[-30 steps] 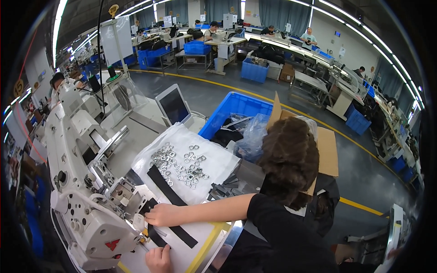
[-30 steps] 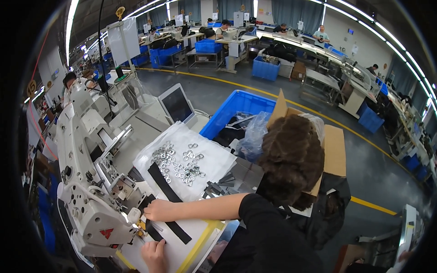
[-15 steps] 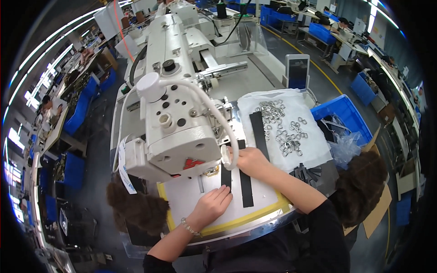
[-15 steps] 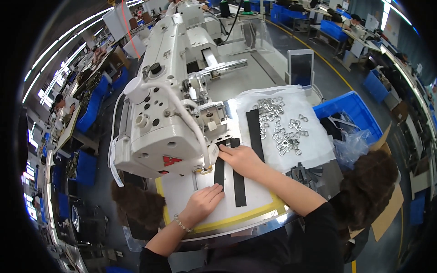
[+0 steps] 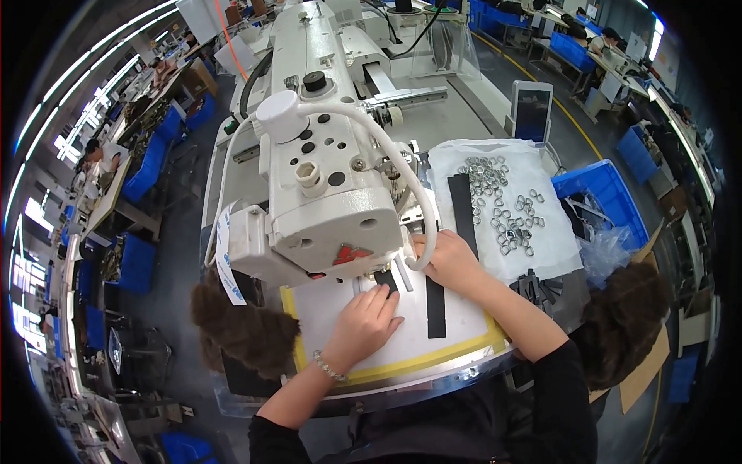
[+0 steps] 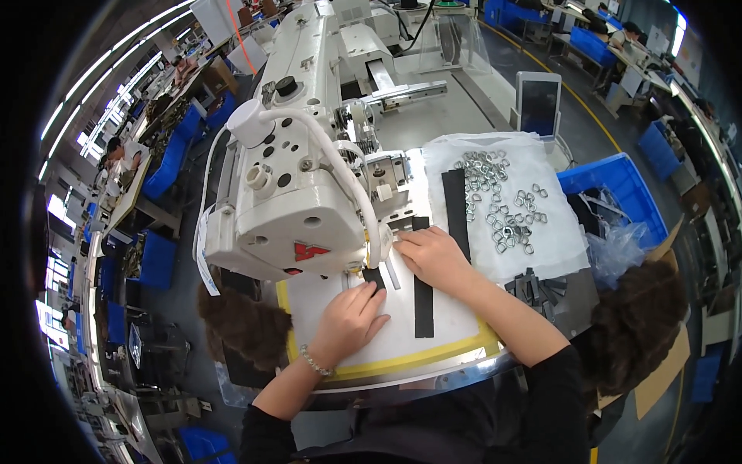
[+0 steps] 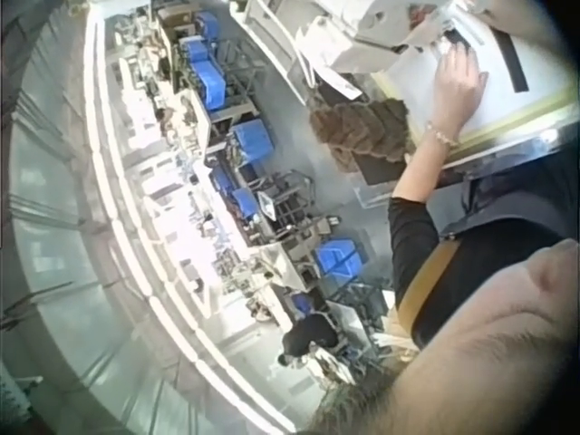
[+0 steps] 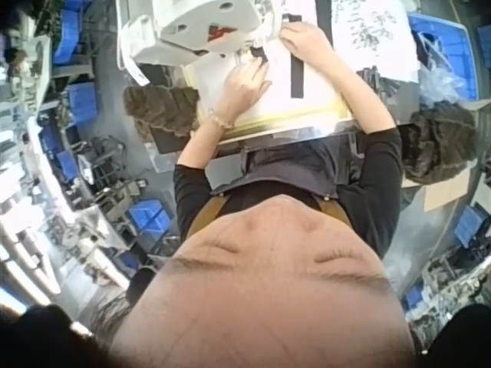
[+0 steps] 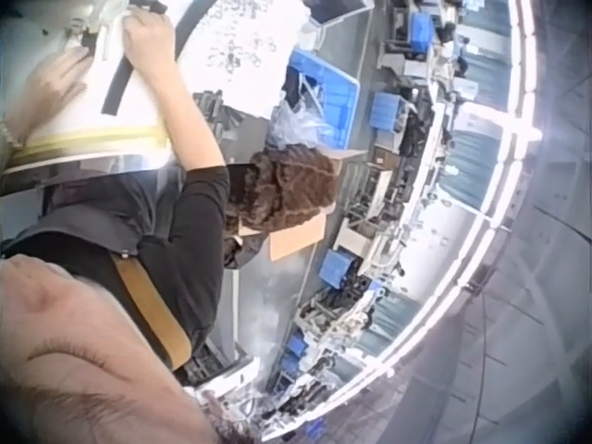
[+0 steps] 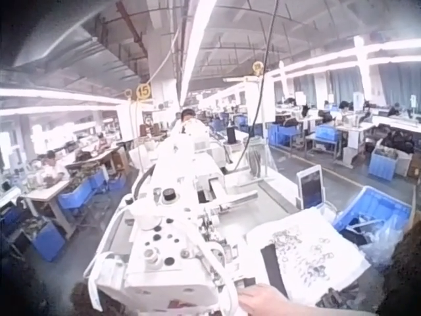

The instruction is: Sewing leather straps and metal rings onto fur pieces using an industrial sewing machine.

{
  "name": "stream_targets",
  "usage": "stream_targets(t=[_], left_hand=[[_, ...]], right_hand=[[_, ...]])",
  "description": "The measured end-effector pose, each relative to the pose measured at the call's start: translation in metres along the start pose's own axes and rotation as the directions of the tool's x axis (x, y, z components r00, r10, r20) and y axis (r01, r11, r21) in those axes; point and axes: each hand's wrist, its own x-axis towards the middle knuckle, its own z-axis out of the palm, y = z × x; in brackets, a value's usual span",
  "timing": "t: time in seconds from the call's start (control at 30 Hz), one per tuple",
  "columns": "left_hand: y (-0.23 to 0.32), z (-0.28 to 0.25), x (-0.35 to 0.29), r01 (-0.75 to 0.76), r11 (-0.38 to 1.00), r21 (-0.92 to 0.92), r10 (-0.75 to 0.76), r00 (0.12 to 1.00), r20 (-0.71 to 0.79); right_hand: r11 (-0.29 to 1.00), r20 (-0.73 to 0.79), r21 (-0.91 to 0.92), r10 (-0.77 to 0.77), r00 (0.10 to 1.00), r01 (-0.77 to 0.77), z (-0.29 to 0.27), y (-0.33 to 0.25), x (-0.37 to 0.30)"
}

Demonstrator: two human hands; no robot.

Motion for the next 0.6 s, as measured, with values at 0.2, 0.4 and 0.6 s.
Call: stream_targets(t=[0.2, 0.4, 0.6], left_hand=[[-0.0049, 0.0072, -0.0016, 0.030, 0.997, 0.068, -0.031, 1.000, 0.000], [-0.0062, 0.0022, 0.0049, 0.102, 0.994, 0.023, -0.103, 0.993, 0.049], [-0.0077, 0.0025, 0.0009, 0.087, 0.994, 0.065, -0.090, 0.994, 0.056]], right_hand=[[0.996, -0.009, 0.069, 0.053, 0.999, -0.052, -0.0015, -0.0009, -0.0024], [0.994, -0.004, 0.080, 0.072, 0.997, -0.071, -0.0017, 0.0000, -0.0035], [0.995, 0.012, 0.069, 0.077, 0.997, -0.078, 0.0012, 0.0016, -0.0041]])
